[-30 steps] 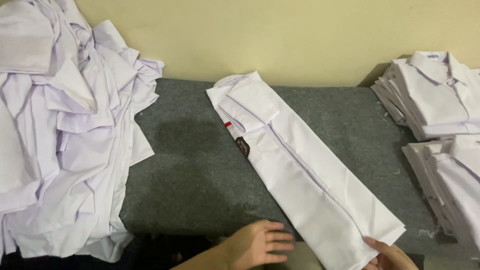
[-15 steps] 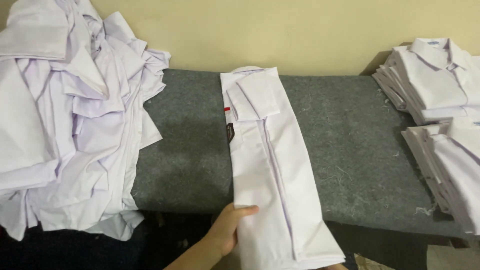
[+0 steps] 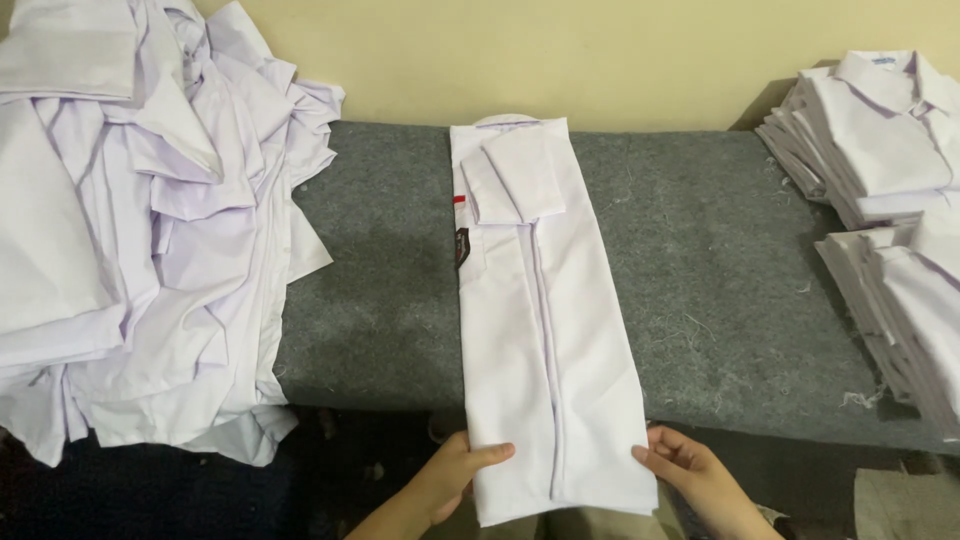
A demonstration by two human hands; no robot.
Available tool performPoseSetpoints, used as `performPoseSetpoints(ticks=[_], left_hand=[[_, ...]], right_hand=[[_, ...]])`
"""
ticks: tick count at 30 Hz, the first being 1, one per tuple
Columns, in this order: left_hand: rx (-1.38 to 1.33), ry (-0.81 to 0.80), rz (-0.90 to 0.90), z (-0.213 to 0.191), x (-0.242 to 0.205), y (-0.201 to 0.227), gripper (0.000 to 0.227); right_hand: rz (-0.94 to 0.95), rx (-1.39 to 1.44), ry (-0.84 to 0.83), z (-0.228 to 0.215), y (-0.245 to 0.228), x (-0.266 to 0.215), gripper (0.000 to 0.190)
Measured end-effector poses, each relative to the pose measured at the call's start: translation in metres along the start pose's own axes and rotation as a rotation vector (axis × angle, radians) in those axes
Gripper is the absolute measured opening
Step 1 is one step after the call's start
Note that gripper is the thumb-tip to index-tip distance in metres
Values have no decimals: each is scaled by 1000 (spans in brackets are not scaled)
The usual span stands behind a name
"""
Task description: Folding a white collared shirt on a workbench
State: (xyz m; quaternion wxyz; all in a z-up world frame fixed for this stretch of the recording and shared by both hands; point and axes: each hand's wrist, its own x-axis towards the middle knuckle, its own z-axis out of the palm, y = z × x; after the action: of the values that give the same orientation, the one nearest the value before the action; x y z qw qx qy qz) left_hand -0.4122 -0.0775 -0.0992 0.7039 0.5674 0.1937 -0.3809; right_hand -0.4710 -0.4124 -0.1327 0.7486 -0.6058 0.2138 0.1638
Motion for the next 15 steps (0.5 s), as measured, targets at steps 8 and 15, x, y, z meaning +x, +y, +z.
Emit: performPoseSetpoints(ticks=[8, 15], left_hand=[[399, -190, 82, -67, 0, 13, 81], [855, -291, 69, -80, 30, -16, 76]], right_hand=[[76, 26, -229, 28, 26, -6, 29], [136, -177, -144, -6, 39, 18, 9]])
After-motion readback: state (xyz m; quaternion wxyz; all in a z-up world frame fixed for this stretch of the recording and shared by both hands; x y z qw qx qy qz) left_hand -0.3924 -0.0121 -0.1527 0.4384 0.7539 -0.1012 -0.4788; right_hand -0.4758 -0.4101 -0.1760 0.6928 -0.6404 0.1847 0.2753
